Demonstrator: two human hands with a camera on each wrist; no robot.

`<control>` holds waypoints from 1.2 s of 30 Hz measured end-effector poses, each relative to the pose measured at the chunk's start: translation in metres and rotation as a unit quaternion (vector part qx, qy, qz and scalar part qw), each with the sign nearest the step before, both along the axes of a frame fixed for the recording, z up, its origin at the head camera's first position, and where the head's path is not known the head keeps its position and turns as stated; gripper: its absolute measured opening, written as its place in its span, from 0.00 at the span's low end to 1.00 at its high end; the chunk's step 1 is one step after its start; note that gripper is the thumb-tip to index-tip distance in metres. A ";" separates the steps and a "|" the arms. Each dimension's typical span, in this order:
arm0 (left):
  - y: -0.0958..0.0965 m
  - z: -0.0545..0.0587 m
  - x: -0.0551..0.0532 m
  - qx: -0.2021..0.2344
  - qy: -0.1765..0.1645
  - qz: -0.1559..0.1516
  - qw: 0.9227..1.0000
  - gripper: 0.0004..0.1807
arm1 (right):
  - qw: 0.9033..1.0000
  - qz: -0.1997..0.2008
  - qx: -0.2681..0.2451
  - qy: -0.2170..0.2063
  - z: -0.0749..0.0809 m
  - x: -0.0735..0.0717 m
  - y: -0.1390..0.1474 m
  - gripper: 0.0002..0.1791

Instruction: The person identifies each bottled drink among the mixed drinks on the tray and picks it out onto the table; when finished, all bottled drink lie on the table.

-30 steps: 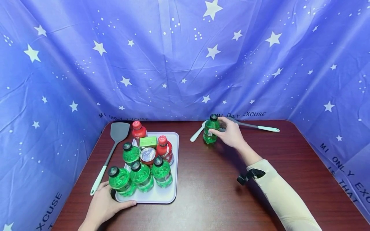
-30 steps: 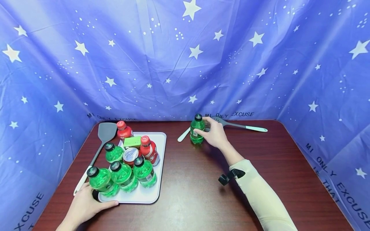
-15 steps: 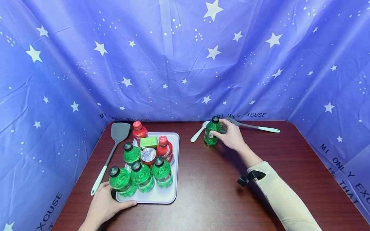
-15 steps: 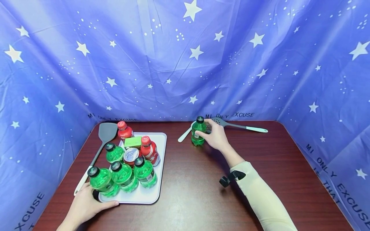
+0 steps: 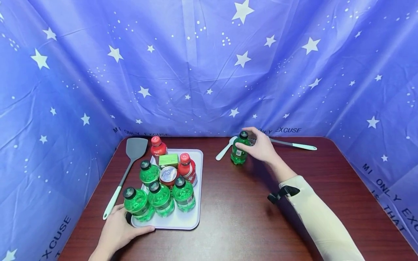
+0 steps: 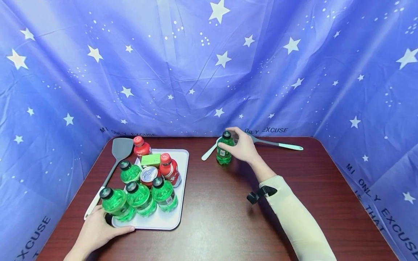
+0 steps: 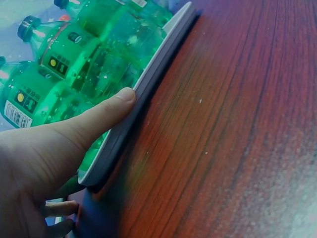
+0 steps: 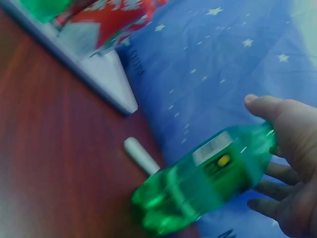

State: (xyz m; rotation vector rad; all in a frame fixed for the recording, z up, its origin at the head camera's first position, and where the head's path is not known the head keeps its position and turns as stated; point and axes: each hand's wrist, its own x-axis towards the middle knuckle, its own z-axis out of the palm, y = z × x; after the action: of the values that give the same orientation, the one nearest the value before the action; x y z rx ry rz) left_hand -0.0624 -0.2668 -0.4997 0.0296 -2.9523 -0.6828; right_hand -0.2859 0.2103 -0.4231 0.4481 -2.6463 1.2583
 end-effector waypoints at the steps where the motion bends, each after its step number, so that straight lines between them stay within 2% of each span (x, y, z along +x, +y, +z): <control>1: 0.000 0.000 0.000 0.000 0.001 0.000 1.000 0.58 | 1.000 0.004 -0.007 0.003 0.006 -0.002 -0.002 0.34; 8: 0.000 -0.001 -0.001 0.002 0.013 -0.001 1.000 0.55 | 0.998 0.040 -0.047 0.027 0.047 -0.009 -0.029 0.31; 14: 0.000 -0.001 -0.002 0.001 0.003 -0.001 1.000 0.56 | 0.993 0.092 -0.071 0.036 0.061 -0.002 -0.056 0.28; 24: -0.001 -0.001 -0.001 0.001 0.006 0.003 1.000 0.56 | 0.975 0.195 -0.109 0.001 0.052 0.010 -0.100 0.27; 32: -0.002 -0.003 -0.002 0.002 0.005 0.003 1.000 0.57 | 0.964 0.241 -0.110 -0.035 0.035 0.021 -0.127 0.28; 36: -0.002 -0.003 -0.001 0.002 0.002 0.005 1.000 0.57 | 0.963 0.249 -0.093 -0.041 0.023 0.026 -0.135 0.29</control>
State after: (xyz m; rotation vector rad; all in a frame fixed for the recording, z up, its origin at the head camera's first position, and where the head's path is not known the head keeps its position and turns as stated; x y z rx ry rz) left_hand -0.0639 -0.2689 -0.5031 0.0438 -2.9457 -0.6873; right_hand -0.2603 0.0749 -0.4005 1.0996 -2.5301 1.6721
